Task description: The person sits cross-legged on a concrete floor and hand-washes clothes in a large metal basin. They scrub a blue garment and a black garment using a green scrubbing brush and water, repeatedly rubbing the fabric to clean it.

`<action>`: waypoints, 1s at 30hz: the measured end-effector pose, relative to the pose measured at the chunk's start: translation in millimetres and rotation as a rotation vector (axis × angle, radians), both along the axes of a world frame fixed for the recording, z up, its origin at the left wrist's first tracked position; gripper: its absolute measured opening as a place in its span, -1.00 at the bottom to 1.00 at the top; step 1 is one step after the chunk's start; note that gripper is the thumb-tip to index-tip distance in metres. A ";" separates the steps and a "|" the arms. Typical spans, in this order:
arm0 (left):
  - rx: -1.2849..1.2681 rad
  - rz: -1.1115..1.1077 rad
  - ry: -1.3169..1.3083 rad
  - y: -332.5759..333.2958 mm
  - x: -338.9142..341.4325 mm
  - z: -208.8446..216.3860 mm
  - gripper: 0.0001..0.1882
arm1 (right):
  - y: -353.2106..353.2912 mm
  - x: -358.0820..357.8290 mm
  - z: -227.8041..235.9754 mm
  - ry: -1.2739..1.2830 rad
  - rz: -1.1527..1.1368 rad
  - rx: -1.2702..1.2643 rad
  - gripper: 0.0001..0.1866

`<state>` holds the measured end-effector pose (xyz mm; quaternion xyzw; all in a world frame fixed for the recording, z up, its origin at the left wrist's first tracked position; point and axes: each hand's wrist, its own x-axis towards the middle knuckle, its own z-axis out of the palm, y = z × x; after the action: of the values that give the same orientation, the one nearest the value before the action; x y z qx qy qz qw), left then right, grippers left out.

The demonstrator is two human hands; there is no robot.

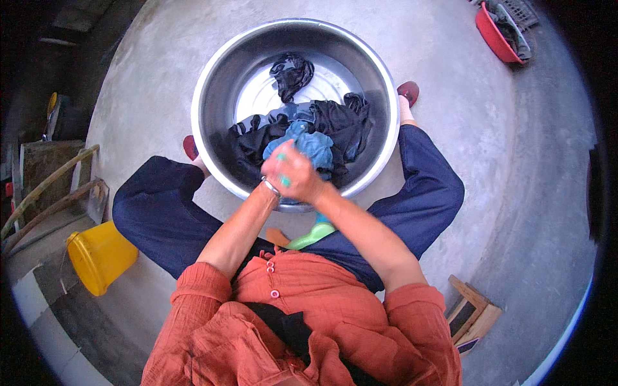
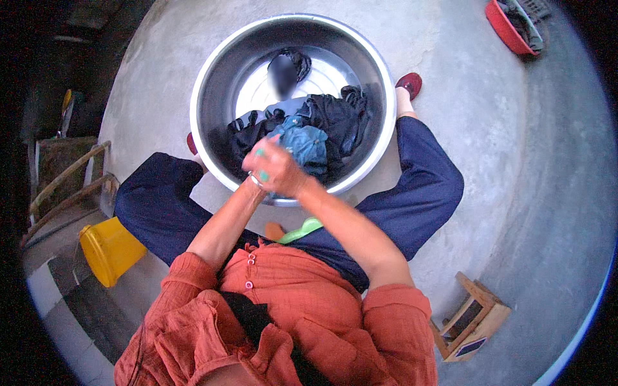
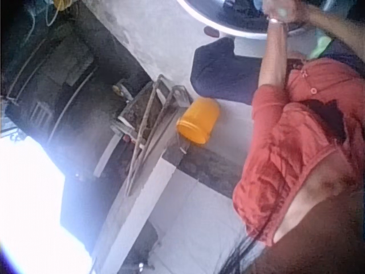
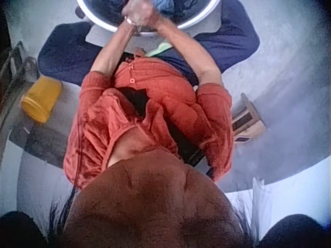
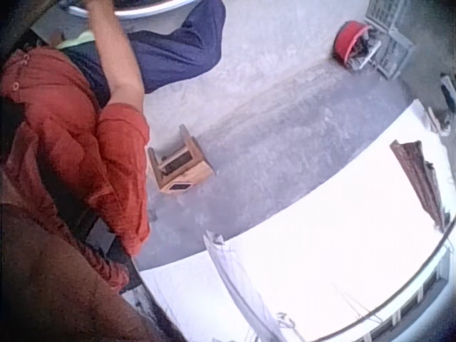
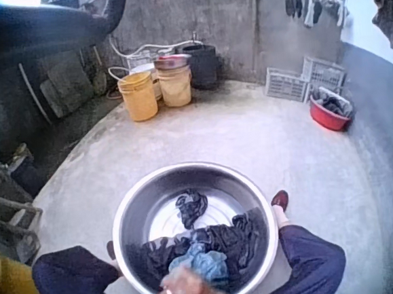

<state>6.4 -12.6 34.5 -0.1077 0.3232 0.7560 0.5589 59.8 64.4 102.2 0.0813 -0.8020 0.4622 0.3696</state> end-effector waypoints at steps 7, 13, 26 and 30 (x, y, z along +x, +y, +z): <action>-0.037 0.059 -0.152 21.8 2.4 29.3 -0.59 | 60.2 -15.7 -24.9 -0.398 -0.379 -0.073 -0.74; 0.297 0.076 -0.173 5.7 -28.6 24.6 -0.65 | 30.2 -5.5 -14.9 -0.717 -0.332 -0.144 -0.58; 0.178 0.190 0.115 -23.4 -37.1 25.2 -0.71 | -4.9 7.6 33.2 -0.658 0.513 -0.082 -0.76; 0.024 0.068 0.325 -20.8 -10.7 9.8 -0.71 | -2.4 -5.0 42.7 -0.150 0.156 -0.326 -0.87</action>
<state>-4.3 -33.4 44.3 0.0116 0.3965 0.7856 0.4748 54.8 62.1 144.9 0.0475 -0.7331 0.6180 0.2799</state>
